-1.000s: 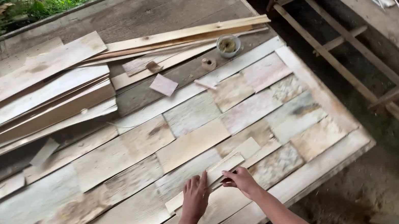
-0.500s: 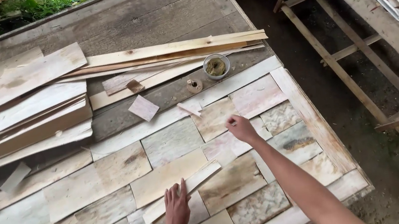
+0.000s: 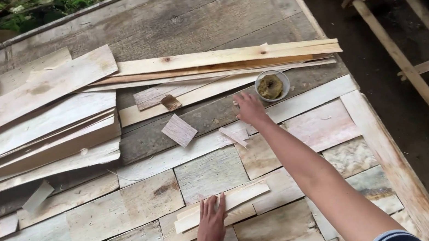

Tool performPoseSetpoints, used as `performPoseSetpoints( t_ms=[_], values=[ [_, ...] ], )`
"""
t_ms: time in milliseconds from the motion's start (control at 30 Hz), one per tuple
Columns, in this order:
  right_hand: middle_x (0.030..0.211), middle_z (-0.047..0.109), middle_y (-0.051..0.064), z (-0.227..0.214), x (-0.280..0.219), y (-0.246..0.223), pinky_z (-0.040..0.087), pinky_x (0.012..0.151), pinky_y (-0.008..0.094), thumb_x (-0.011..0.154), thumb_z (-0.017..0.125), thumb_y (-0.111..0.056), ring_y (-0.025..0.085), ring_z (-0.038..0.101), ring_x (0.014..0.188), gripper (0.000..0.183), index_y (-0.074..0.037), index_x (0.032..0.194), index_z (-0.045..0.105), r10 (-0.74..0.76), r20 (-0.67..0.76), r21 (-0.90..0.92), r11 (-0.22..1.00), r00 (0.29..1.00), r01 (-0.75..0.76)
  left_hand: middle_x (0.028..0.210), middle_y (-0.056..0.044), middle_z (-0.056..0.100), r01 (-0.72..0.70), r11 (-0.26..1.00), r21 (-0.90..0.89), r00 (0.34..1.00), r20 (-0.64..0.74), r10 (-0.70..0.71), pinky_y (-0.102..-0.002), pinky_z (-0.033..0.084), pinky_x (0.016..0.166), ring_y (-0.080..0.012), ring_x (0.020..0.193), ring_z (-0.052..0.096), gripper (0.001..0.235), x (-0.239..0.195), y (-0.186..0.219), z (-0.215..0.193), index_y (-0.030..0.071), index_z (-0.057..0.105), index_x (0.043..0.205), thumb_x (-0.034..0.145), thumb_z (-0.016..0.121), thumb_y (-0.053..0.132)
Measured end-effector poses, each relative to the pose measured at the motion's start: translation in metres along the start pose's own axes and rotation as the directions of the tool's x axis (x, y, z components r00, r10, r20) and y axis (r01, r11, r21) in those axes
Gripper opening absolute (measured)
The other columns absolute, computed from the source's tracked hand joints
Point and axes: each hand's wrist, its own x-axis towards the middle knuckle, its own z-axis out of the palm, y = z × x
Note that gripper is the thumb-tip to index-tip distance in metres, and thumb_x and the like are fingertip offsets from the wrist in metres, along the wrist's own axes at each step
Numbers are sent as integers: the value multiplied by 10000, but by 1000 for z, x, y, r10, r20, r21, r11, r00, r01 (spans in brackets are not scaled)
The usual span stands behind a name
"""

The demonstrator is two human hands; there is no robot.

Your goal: Applying glue to thin wood strips and arranging them on a wooden board to create a decorative surface.

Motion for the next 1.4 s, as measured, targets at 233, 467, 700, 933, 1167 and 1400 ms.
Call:
performPoseSetpoints(
  t_ms=[233,467,700,933,1167,1400],
  values=[
    [1316,507,217,-13,-32,-25,594,856,515,892,522,-285,393,576,1137,570,-55,1409,456,74,6,271,960,997,-73,1401,-198,448,-4,1000,1,1000,-18,4,-537,182,1234,-341,1374,377,624,17,-4,5,58,312,1574,988,525,79],
    [1338,562,108,24,-55,-25,561,846,469,856,775,-333,344,592,1127,519,-129,1288,573,-73,247,-2,997,966,76,1439,-219,396,-5,997,71,995,99,-2,-552,140,1236,-369,1417,305,840,22,1,19,56,242,1600,817,496,-114],
    [1282,577,115,41,-47,-20,471,995,554,864,770,-195,385,548,1201,392,-146,1216,604,-62,225,-175,979,973,103,1416,-219,402,7,999,43,997,79,-10,-544,146,1233,-371,1410,303,811,21,2,21,63,260,1598,844,502,-113],
    [1309,561,136,42,-45,-23,465,1015,572,820,844,-253,376,524,1242,515,-122,1247,588,-106,251,-246,954,962,169,1439,-204,382,19,998,57,995,101,-25,-530,110,1244,-359,1417,285,870,20,-2,28,93,214,1616,825,507,-119],
    [1236,596,121,44,-44,-10,506,920,514,817,825,-390,333,584,1140,561,-128,1240,565,-258,196,-308,900,946,309,1445,-209,390,10,998,58,998,69,-14,-531,114,1244,-368,1417,294,843,21,-5,33,98,224,1614,845,516,-85],
    [1195,627,96,16,-19,-22,604,863,412,805,828,-336,249,629,995,623,-107,1334,593,-283,104,-172,939,954,297,1428,-183,397,7,999,49,1000,16,-8,-520,129,1244,-348,1400,313,793,20,-7,35,114,229,1617,891,513,-37]
  ],
)
